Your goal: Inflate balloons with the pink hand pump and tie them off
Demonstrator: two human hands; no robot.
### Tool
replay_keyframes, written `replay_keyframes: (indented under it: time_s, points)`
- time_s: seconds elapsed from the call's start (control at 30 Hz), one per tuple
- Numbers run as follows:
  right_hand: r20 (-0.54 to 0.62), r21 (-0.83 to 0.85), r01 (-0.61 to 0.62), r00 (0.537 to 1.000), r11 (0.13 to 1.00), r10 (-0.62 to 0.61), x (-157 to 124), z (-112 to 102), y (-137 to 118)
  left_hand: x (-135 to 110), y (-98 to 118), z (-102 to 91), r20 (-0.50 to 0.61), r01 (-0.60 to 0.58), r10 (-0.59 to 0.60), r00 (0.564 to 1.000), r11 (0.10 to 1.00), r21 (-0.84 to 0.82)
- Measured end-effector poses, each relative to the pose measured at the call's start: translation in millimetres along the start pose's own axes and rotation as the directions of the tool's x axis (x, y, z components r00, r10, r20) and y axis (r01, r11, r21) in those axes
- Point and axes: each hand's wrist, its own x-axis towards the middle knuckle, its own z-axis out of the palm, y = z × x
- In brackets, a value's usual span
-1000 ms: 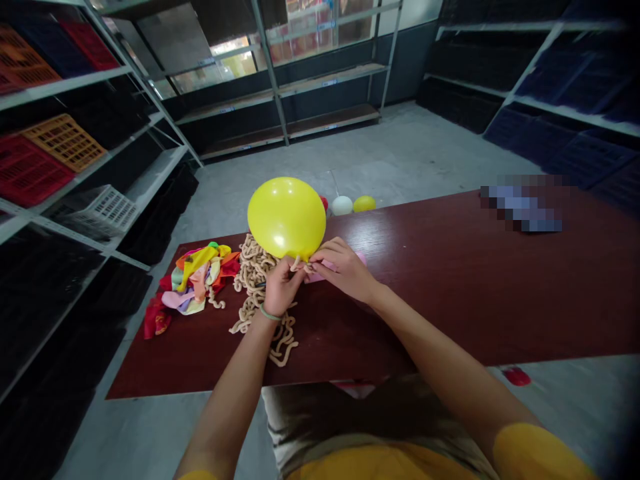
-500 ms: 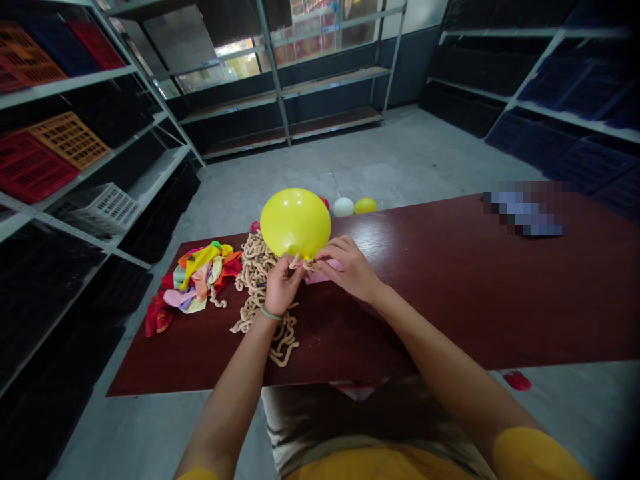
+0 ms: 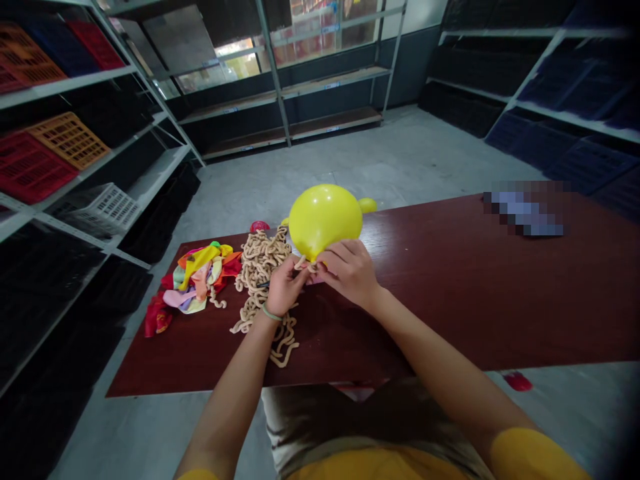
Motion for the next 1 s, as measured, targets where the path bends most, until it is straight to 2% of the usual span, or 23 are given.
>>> replay_keyframes:
  time_s: [0.1, 0.17, 0.33, 0.43, 0.57, 0.77, 1.0]
  points:
    - [-0.042, 0.145, -0.074, 0.996, 0.987, 0.081, 1.3, 0.3, 4.3, 0.4, -2.5, -0.4, -0.006, 0.024, -0.025, 1.000, 0.995, -0.100]
    - [-0.026, 0.202, -0.092, 0.995, 0.975, 0.099, 2.1, 1.4, 6.1, 0.5, -3.4, -0.3, -0.010, 0.028, -0.030, 0.999, 0.990, -0.139]
    - [0.047, 0.201, -0.095, 0.995, 0.975, 0.088, 1.9, 4.1, 2.7, -0.1, -4.4, 0.3, -0.028, 0.023, -0.027, 0.999, 0.992, -0.123]
    - [0.073, 0.150, -0.071, 0.995, 0.986, 0.061, 2.1, 3.1, -0.7, 0.0, -4.2, -0.1, -0.037, 0.035, -0.038, 0.999, 0.996, -0.077]
    - [0.145, -0.007, -0.001, 0.989, 1.000, 0.002, 2.4, 1.7, -2.9, 1.5, -0.6, -1.2, -0.030, 0.024, -0.023, 0.999, 0.999, 0.035]
    - [0.122, -0.107, -0.070, 0.989, 0.992, 0.083, 0.9, 4.2, -1.3, 2.8, 3.8, -2.4, -0.185, 0.057, -0.042, 0.982, 0.995, 0.077]
    - [0.112, -0.235, -0.067, 0.989, 0.970, 0.095, 1.8, 7.9, 0.4, 4.9, 6.1, -2.8, -0.229, 0.062, -0.019, 0.973, 0.982, 0.179]
